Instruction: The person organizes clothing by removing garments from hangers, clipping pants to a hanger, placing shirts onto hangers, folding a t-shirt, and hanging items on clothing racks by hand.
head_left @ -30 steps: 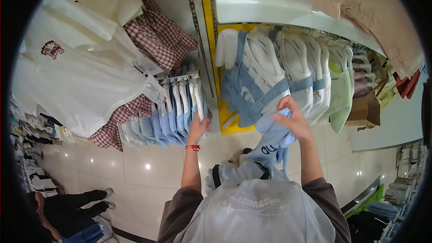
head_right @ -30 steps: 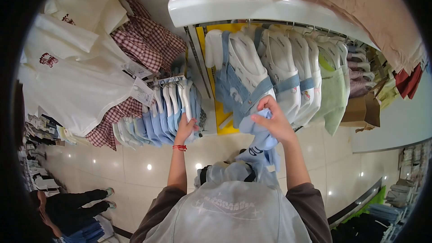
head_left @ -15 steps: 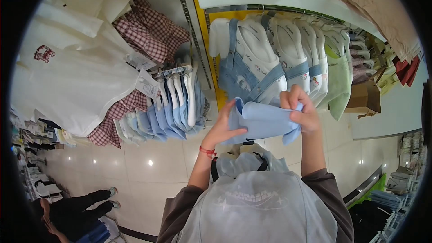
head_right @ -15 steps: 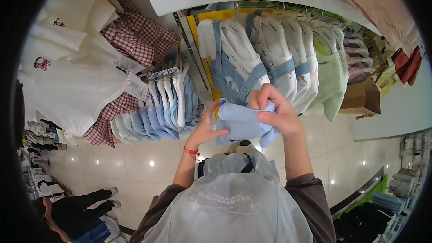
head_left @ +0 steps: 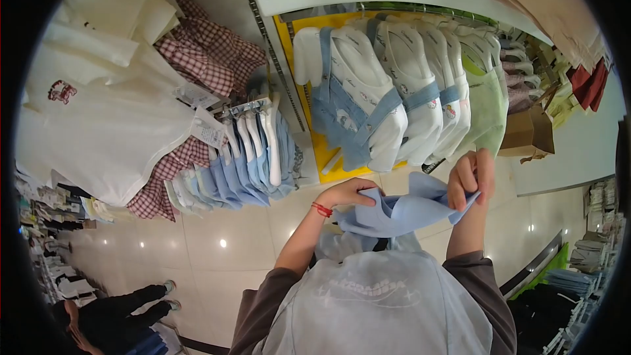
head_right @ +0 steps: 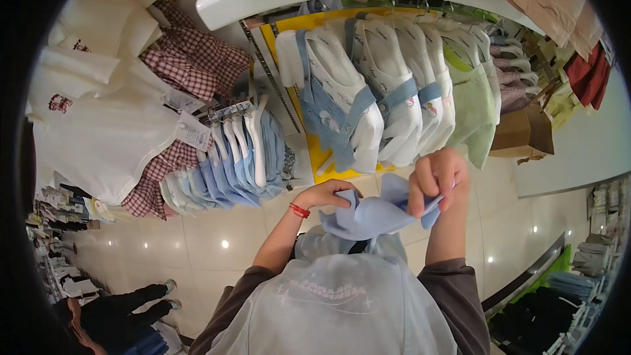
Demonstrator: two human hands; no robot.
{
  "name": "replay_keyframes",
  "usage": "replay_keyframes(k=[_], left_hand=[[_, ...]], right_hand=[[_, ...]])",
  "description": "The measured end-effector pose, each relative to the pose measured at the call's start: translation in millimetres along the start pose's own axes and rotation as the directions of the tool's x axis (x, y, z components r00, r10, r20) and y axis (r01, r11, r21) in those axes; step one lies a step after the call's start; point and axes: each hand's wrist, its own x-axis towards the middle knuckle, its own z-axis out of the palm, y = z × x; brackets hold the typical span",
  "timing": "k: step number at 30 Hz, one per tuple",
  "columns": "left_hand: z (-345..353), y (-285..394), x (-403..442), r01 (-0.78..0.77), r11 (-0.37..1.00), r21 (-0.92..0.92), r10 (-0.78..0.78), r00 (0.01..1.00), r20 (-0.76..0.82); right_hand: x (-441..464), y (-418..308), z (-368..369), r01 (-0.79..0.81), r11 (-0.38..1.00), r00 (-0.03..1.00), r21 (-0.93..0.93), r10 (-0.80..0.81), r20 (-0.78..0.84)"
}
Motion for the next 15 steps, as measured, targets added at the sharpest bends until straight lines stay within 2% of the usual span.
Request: replay_keyframes(k=[1, 2, 3, 4, 5, 7, 8, 11, 12, 14, 15], left_hand=[[1.6, 5.4, -4.7, 0.006, 0.999, 0.039, -0.007, 0.999, 0.039], [3.9, 11.1, -13.7, 0.113, 0.990, 0.088, -0.110, 0.993, -0.034], [4.1, 10.7, -23.0, 0.082, 0.994, 0.066, -0.077, 0.994, -0.082], [4.9, 9.3, -32.9, 0.050, 0.998, 0.046, -0.044, 0.990, -0.132], [6.3, 8.7, -41.2, 0.016, 0.999, 0.029, -0.010, 0.983, -0.184], [16.8, 16.3, -54.9, 0.001, 1.000, 0.006, 0.002, 0.906, -0.423], [19.6, 20.4, -60.3, -0.009, 1.000, -0.003, 0.006, 0.845, -0.534], [15.9, 25.9, -72.5, 0.063, 0.971, 0.232, 0.115, 0.727, -0.677], [17.0, 29.8, -73.5, 0.035, 0.969, 0.245, 0.155, 0.687, -0.710], [21.2, 42.0, -75.3, -0.012, 0.962, 0.272, 0.225, 0.598, -0.770], [22.5, 47.4, -76.8, -0.010, 0.958, 0.288, 0.239, 0.589, -0.772]], right_hand=[[-9.8, -6.8, 1.4, 0.040, 0.997, 0.993, -0.067, -0.047, -0.105], [-20.2, -13.2, 2.7, 0.074, 0.988, 0.973, -0.136, -0.101, -0.205], [-29.3, -20.1, 3.3, 0.100, 0.973, 0.941, -0.207, -0.160, -0.297], [-36.4, -28.5, 3.9, 0.048, 0.922, 0.916, -0.383, -0.194, -0.352], [-41.4, -34.7, 5.4, -0.092, 0.830, 0.869, -0.550, -0.203, -0.452], [-52.4, -45.4, 9.3, -0.405, 0.539, 0.737, -0.739, -0.285, -0.612], [-63.1, -49.5, 6.9, -0.564, 0.379, 0.700, -0.734, -0.251, -0.668], [-85.1, -39.7, 0.6, -0.721, 0.238, 0.642, -0.650, -0.121, -0.757], [-96.1, -33.2, -6.4, -0.714, 0.217, 0.671, -0.665, -0.060, -0.739], [-99.2, -18.1, -10.0, -0.751, 0.289, 0.629, -0.593, 0.042, -0.776], [-99.6, -7.6, -11.4, -0.769, 0.322, 0.606, -0.552, 0.095, -0.789]])
